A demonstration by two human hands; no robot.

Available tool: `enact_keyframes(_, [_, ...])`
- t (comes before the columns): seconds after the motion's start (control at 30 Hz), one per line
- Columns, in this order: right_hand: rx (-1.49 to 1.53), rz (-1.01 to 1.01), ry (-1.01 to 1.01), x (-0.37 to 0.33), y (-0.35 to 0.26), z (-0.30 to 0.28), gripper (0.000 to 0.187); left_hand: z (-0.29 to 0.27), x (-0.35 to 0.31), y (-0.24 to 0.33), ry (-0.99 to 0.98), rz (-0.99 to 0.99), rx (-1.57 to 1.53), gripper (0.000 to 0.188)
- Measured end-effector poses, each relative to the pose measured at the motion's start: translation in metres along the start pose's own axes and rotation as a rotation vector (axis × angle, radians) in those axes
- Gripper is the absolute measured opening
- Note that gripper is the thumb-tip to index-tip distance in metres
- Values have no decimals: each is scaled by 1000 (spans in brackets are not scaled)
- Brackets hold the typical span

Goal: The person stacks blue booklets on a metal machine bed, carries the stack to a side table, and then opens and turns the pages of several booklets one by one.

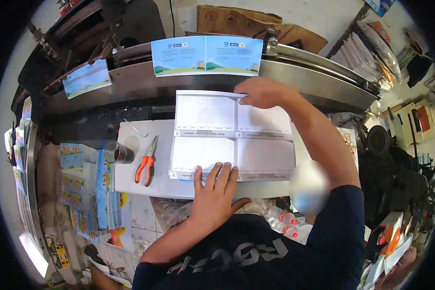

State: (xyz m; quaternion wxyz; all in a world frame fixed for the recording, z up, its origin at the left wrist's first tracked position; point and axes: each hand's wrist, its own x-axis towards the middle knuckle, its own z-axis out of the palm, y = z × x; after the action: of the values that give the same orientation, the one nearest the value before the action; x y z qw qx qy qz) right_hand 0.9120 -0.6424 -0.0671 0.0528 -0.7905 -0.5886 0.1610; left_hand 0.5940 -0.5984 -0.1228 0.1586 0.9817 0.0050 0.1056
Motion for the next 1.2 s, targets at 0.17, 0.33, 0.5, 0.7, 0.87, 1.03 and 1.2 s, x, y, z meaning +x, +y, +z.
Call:
enact_keyframes(0.17, [39,34,-62,-6,-13,-12,31,0,-1,-1,-22,-10,4,79])
enact_keyframes(0.33, [-168,23,512,-22,-48,-78,31,3,-11,-6,-52,-41,-29,79])
enact_keyframes(0.5, [-503,-177,1247,19,-68,-101,40,1,-11,-8,-48,-2,-57,78])
enact_keyframes(0.7, [-539,-173,689,69,-50,-8,36,-4,-14,-14,8,30,-80,73])
enact_keyframes(0.87, [-132,-16,249,2,-70,17,46,0,-22,-19,44,38,-208,67])
enact_keyframes(1.03, [-251,-82,-90,-107,-131,50,86,3,-33,-30,298,-23,-181,61])
enact_keyframes(1.2, [-72,-152,-64,-108,-109,42,60,15,-32,-23,543,-26,-162,58])
